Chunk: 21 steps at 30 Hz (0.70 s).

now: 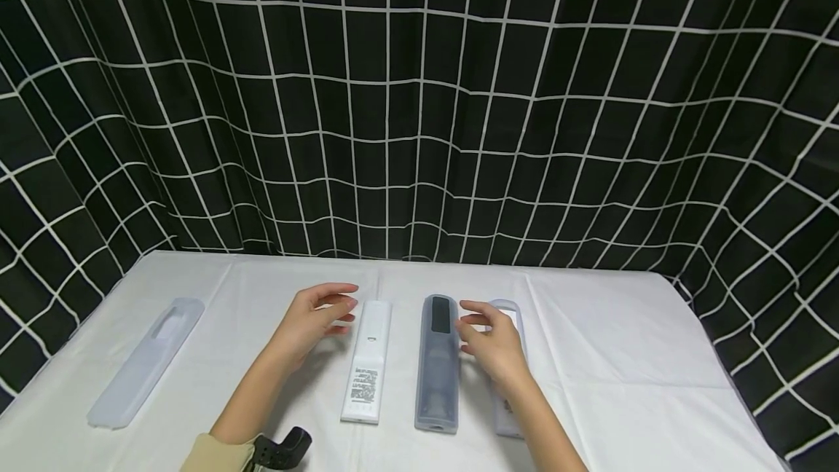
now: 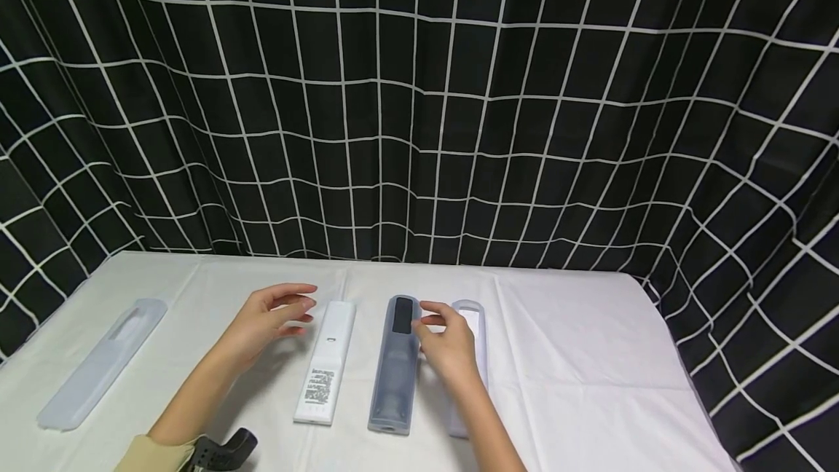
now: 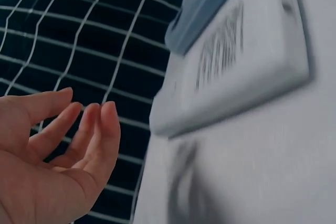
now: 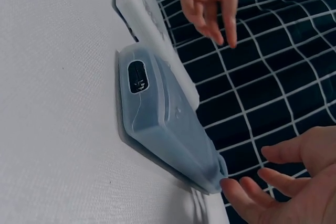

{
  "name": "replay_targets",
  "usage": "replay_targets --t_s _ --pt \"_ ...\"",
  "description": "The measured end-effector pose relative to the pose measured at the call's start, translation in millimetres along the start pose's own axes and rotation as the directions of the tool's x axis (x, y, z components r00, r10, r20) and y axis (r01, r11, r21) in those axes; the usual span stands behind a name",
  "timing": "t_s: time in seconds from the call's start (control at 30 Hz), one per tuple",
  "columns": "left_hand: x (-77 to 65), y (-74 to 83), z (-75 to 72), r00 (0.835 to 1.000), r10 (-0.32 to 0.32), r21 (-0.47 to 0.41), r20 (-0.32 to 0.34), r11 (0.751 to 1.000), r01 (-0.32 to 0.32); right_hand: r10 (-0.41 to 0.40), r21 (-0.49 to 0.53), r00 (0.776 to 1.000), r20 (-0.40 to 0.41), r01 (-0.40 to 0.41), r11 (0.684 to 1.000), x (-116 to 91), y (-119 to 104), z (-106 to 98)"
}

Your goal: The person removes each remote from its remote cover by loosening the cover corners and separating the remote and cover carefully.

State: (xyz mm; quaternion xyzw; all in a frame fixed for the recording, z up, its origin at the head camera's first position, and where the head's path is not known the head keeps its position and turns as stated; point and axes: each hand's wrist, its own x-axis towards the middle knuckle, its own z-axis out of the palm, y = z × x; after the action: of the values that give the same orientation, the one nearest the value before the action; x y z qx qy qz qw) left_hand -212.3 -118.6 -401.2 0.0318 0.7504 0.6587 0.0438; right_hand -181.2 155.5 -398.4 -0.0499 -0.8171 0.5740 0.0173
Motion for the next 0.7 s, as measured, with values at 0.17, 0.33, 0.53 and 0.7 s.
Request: replay_targets --t_s 0.17,0.33,0.53,0.7 --pt "4.3 2.6 24.8 1.0 0.009 -0.028 0.028 1.0 -0.008 -0.002 -0.004 1.0 0.004 0.002 1.0 4.2 0.9 0.4" --pt "8.8 1.7 46.1 0.997 0.032 -0.048 0.068 0.998 -0.029 0.001 -0.003 1.0 0.006 -0.001 1.0 8.9 2.4 0.9" --pt "15.2 -1.9 65.8 0.994 0.058 -0.027 0.097 0.998 -0.056 0.027 0.011 0.999 0.022 -0.027 1.0 11.7 5.3 0.2" --pt "20.1 -1.9 78.6 0.994 0.056 -0.006 0.095 0.998 -0.055 0.035 0.032 0.999 0.037 -0.036 0.999 14.1 6.7 0.5"
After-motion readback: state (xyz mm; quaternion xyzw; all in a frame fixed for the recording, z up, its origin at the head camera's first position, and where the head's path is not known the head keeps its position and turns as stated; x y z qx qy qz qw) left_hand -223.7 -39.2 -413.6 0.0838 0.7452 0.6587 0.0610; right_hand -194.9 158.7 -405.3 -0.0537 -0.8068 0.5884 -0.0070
